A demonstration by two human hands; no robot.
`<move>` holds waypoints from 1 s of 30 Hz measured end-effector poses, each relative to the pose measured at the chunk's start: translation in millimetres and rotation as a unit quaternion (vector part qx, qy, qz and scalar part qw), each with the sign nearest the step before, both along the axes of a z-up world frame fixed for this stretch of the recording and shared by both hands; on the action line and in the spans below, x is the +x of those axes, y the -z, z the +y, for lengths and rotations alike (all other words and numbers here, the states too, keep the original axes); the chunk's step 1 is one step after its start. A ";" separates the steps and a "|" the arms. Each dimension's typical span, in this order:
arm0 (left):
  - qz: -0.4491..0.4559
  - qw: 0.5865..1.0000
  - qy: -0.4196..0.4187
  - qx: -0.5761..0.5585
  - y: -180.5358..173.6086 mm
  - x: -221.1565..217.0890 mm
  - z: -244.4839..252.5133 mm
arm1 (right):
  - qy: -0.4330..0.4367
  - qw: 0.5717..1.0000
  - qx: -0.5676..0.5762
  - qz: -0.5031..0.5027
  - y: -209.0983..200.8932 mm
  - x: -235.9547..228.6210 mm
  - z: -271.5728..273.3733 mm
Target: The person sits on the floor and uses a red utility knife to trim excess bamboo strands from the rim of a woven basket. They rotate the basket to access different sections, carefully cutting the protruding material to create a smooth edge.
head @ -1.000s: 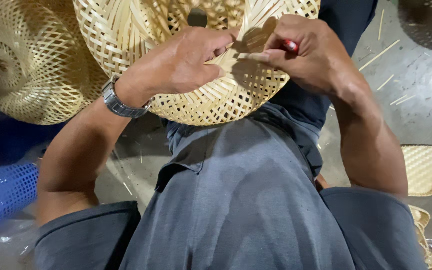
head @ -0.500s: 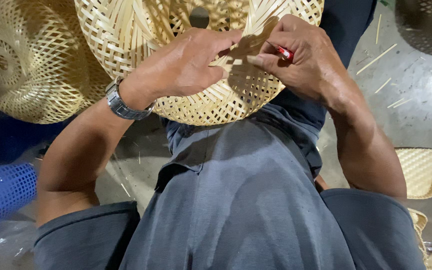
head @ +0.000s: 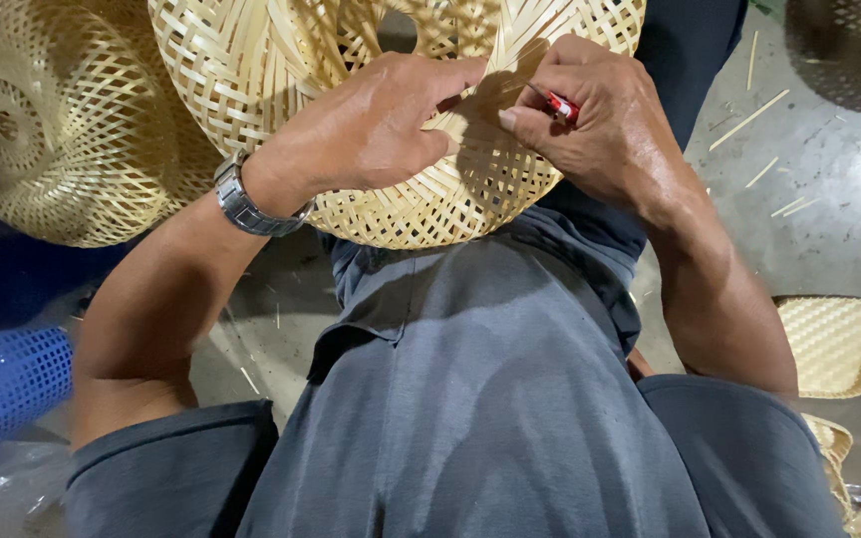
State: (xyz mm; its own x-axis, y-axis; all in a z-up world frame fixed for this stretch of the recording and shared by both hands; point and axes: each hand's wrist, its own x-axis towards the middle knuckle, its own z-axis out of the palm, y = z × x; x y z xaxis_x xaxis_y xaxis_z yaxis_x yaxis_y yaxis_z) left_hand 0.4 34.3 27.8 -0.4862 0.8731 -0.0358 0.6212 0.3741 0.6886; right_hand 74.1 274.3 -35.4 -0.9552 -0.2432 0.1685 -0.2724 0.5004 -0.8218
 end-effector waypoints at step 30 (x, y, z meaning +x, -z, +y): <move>-0.018 0.998 -0.027 -0.044 2.6 -1.0 9.6 | 0.002 0.999 -0.024 0.030 13.4 -0.5 -6.4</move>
State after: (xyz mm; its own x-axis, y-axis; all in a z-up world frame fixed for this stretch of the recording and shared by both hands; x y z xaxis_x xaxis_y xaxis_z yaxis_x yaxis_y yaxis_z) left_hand -0.5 43.9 25.2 -0.5299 0.8380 -0.1306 0.5732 0.4673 0.6731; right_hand 73.6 267.9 -48.8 -0.9442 -0.2295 0.2363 -0.3193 0.4618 -0.8275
